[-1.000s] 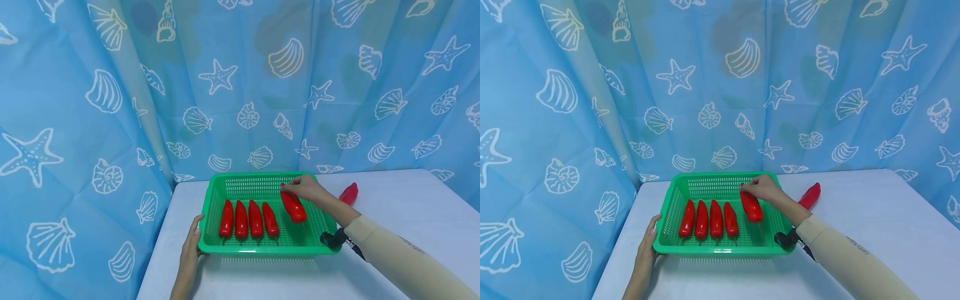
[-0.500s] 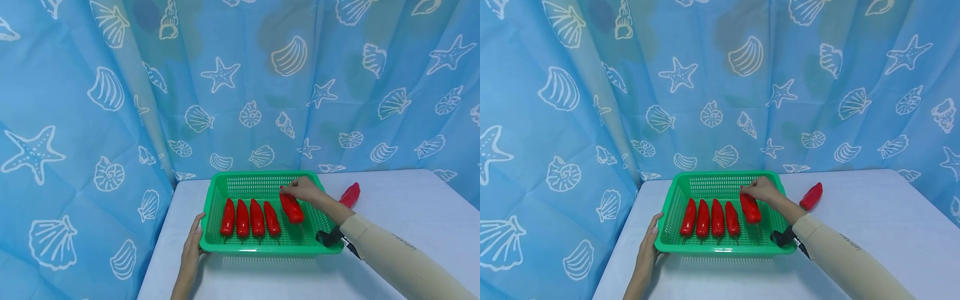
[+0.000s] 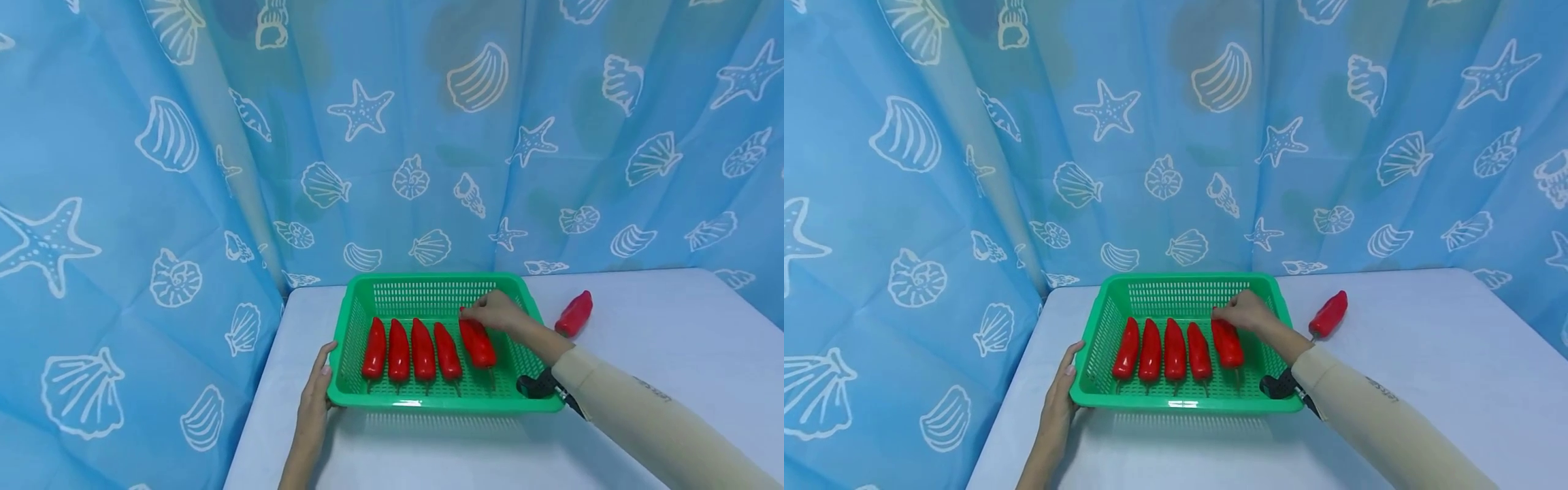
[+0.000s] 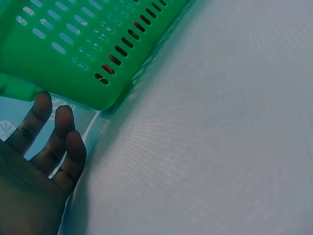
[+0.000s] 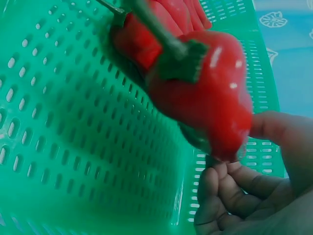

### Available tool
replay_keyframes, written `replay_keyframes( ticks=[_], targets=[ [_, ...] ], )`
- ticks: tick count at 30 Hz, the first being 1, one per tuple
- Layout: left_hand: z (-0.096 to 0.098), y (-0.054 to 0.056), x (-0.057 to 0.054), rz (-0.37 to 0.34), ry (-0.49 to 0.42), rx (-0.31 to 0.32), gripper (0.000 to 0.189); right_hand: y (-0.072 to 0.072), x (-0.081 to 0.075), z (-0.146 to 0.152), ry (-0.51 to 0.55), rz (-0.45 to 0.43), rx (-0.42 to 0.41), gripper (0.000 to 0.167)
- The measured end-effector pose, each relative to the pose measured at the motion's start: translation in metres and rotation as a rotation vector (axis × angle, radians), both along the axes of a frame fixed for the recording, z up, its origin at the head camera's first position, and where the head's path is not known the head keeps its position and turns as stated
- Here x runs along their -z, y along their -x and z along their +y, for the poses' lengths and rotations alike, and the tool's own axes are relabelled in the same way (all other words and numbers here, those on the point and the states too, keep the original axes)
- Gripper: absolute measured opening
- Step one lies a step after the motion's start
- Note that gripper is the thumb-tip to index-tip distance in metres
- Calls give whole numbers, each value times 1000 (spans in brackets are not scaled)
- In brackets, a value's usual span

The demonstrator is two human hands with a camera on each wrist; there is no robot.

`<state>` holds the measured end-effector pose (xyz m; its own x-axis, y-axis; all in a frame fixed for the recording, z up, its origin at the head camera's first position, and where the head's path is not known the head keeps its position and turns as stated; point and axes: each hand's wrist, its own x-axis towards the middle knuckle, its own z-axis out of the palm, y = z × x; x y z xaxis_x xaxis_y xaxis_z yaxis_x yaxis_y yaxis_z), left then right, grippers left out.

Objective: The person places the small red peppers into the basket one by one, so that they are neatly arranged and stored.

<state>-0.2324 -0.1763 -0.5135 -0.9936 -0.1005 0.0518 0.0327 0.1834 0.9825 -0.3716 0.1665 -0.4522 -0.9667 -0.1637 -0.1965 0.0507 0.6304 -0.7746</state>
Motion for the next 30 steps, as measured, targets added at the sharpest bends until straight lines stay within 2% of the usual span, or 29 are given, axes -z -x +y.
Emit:
replay_keyframes(
  ticks=[6, 14, 20, 30],
  targets=[
    [-1, 1, -1, 8, 9, -2, 48, 1, 2, -1, -20, -5, -15, 41],
    [-1, 1, 1, 10, -1, 8, 50, 2, 3, -2, -81, -24, -39, 29],
    [0, 2, 0, -5, 4, 7, 52, 0, 1, -2, -97, -33, -52, 27],
    [0, 0, -2, -3, 4, 7, 52, 0, 4, -1, -135, -37, -91, 45]
  ],
)
